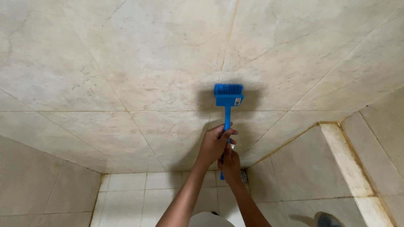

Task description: The person scrubs the tiled walls of a shower stall using a blue long-handled brush. They focus on the vertical grout lines and the corner where the walls meet, moving the brush up and down to clean the surfaces.

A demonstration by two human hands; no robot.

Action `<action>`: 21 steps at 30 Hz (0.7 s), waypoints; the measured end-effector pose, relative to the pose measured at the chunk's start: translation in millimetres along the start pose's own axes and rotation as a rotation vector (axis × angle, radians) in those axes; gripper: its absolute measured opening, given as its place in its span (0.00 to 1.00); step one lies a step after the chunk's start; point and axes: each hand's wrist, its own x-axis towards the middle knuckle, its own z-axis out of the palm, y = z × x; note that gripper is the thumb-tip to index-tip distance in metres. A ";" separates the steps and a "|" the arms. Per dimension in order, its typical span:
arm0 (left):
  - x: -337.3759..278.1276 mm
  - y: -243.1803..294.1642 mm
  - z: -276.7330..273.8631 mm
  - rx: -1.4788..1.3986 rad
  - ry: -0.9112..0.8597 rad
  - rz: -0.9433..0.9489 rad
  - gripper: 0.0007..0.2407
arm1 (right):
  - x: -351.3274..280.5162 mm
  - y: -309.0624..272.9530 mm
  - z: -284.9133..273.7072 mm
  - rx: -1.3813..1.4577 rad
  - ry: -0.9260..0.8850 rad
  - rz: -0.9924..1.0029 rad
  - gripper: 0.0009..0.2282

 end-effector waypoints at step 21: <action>14.6 -29.1 33.3 0.029 -0.095 0.010 0.14 | 6.5 7.0 -45.9 -0.055 0.060 0.022 0.26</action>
